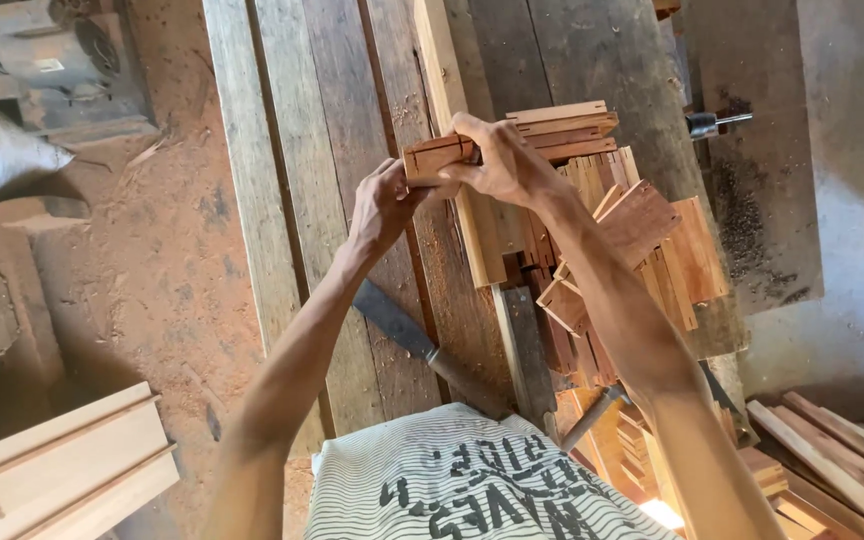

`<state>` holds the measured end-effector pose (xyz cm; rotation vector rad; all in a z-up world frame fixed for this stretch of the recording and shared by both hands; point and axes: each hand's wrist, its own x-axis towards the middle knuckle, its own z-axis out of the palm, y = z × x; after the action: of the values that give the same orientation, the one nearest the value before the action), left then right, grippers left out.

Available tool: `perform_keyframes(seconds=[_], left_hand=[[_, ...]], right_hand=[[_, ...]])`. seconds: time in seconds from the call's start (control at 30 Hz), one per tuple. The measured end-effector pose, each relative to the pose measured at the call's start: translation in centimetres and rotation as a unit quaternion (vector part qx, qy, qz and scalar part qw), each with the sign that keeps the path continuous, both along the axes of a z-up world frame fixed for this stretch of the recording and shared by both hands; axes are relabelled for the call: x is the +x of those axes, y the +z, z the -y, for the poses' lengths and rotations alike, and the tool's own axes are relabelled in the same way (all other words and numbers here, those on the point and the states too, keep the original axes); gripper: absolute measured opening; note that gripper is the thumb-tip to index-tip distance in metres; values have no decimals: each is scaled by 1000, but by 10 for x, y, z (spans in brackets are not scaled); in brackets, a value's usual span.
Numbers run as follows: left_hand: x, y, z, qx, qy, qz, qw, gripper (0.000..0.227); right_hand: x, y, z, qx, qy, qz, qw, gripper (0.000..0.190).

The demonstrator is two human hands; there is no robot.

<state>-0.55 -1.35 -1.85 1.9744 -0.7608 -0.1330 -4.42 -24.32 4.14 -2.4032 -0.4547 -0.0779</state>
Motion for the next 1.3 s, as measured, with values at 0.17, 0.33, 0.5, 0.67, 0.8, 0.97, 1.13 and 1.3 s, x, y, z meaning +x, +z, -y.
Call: perform_keyframes(seconds=[0.17, 0.33, 0.5, 0.67, 0.8, 0.97, 1.13, 1.3], left_hand=[[3, -7, 5, -26, 22, 36, 999, 33], [4, -7, 8, -60, -2, 51, 997, 32], [5, 2, 8, -56, 15, 71, 996, 31], [12, -1, 13, -61, 27, 92, 993, 26], [18, -17, 14, -67, 38, 109, 991, 24], [27, -12, 17, -59, 50, 95, 992, 26], [41, -15, 21, -65, 45, 110, 991, 26], [56, -18, 24, -66, 46, 124, 989, 28]], right_hand=[[2, -26, 9, 37, -4, 19, 999, 33], [-1, -28, 6, -5, -42, -2, 999, 46], [8, -55, 16, -31, -39, 14, 999, 49], [16, -63, 20, -36, -37, 68, 996, 55], [23, -63, 20, -44, -52, 37, 997, 55], [41, -68, 26, -8, -26, 85, 996, 51], [49, -69, 27, 10, -20, 98, 995, 48], [62, -61, 25, 7, -29, 88, 996, 49]])
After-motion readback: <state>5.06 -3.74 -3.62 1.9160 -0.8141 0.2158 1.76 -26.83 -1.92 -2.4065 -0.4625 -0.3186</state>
